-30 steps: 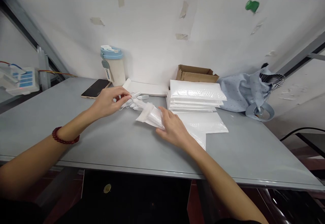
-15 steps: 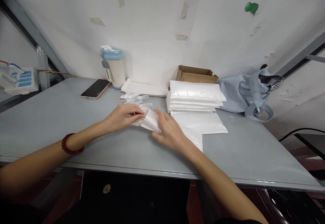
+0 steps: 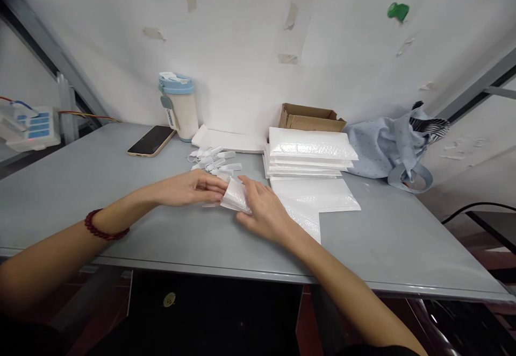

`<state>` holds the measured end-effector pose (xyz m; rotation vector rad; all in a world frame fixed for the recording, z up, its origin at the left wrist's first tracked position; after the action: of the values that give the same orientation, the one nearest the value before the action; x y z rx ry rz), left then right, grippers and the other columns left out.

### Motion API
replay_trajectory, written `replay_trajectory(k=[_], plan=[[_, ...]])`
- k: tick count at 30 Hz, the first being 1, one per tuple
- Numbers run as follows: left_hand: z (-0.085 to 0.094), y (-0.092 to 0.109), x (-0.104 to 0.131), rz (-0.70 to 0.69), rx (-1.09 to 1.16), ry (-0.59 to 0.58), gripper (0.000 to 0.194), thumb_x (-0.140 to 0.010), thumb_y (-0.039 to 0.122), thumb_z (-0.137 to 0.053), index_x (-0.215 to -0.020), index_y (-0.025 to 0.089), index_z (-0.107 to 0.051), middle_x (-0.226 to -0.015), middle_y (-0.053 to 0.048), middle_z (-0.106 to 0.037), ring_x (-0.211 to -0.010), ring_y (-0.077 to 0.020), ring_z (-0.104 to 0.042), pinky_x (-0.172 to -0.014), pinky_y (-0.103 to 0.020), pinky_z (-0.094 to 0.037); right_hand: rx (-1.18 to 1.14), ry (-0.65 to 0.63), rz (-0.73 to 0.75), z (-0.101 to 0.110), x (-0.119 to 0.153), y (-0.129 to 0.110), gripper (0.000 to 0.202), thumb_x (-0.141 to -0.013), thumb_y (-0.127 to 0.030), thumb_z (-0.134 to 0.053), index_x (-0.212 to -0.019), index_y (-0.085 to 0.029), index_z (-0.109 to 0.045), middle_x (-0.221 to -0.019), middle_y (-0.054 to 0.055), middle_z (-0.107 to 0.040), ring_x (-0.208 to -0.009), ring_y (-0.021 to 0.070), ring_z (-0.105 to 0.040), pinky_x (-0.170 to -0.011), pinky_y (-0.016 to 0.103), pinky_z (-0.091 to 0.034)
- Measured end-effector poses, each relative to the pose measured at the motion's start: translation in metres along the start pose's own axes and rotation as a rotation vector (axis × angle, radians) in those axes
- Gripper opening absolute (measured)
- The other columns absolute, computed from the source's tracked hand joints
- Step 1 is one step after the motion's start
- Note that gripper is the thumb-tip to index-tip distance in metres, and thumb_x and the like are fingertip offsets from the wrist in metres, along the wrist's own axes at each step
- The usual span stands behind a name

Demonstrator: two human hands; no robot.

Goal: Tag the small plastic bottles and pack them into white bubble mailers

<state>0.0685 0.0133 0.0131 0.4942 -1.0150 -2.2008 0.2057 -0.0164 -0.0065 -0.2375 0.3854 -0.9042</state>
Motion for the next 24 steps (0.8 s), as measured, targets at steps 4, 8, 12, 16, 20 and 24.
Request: replay_trajectory(k=[4,8,12,16,20,24], plan=[[0.043,-0.029,0.002,0.162,-0.173,0.285,0.029,-0.086,0.034,-0.051,-0.099,0.016,-0.07,-0.081,-0.005,-0.073,-0.072,-0.0165,-0.063,-0.064,-0.025,-0.045,0.0,0.006,-0.072,0.005,-0.001,0.012,0.068,-0.075,-0.026,-0.05,-0.138,-0.011,-0.028,-0.139,0.021,-0.048,-0.117,0.0353,-0.054,-0.091,0.051,-0.047],[0.056,-0.054,-0.002,0.136,-0.449,0.351,0.028,-0.082,0.037,-0.056,-0.091,0.016,-0.071,-0.085,-0.006,-0.071,-0.076,-0.0185,-0.061,-0.068,-0.028,-0.044,0.001,0.021,-0.126,0.009,-0.001,0.021,0.069,-0.075,-0.027,-0.05,-0.138,-0.013,-0.027,-0.137,0.021,-0.05,-0.118,0.0363,-0.054,-0.09,0.052,-0.048],[0.044,-0.068,-0.007,0.099,-0.577,0.269,0.028,-0.083,0.037,-0.055,-0.093,0.016,-0.069,-0.088,-0.007,-0.067,-0.084,-0.0219,-0.058,-0.073,-0.031,-0.043,0.006,0.031,-0.119,0.011,-0.001,0.021,0.068,-0.075,-0.027,-0.05,-0.138,-0.015,-0.028,-0.135,0.021,-0.052,-0.118,0.0369,-0.054,-0.091,0.053,-0.047],[0.029,-0.069,-0.01,0.078,-0.613,0.192,0.024,-0.085,0.033,-0.051,-0.087,0.017,-0.068,-0.09,-0.008,-0.066,-0.089,-0.0233,-0.057,-0.076,-0.033,-0.042,0.003,0.034,-0.105,0.011,0.0,0.02,0.068,-0.075,-0.026,-0.05,-0.139,-0.015,-0.028,-0.133,0.021,-0.053,-0.119,0.0365,-0.054,-0.093,0.054,-0.047],[0.026,-0.062,-0.01,0.045,-0.601,0.159,0.024,-0.086,0.032,-0.049,-0.084,0.017,-0.068,-0.088,-0.007,-0.065,-0.086,-0.0221,-0.057,-0.077,-0.033,-0.042,0.0,0.031,-0.101,0.011,0.0,0.02,0.068,-0.076,-0.026,-0.05,-0.139,-0.017,-0.027,-0.137,0.02,-0.05,-0.121,0.0362,-0.052,-0.093,0.054,-0.046],[0.046,-0.049,-0.003,0.036,-0.523,0.2,0.025,-0.086,0.035,-0.05,-0.085,0.017,-0.067,-0.086,-0.006,-0.065,-0.082,-0.0197,-0.056,-0.073,-0.03,-0.041,0.002,0.01,-0.137,0.011,0.001,0.022,0.069,-0.076,-0.027,-0.05,-0.14,-0.017,-0.026,-0.136,0.02,-0.05,-0.12,0.0372,-0.053,-0.09,0.054,-0.047]])
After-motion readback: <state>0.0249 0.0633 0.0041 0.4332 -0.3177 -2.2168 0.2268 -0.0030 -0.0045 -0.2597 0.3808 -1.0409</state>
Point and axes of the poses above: each hand's wrist, its own x-axis away from the middle knuckle, its own z-axis out of the back of the hand, y = z × x, the point moved 7 cm from there along -x, towards the middle knuckle
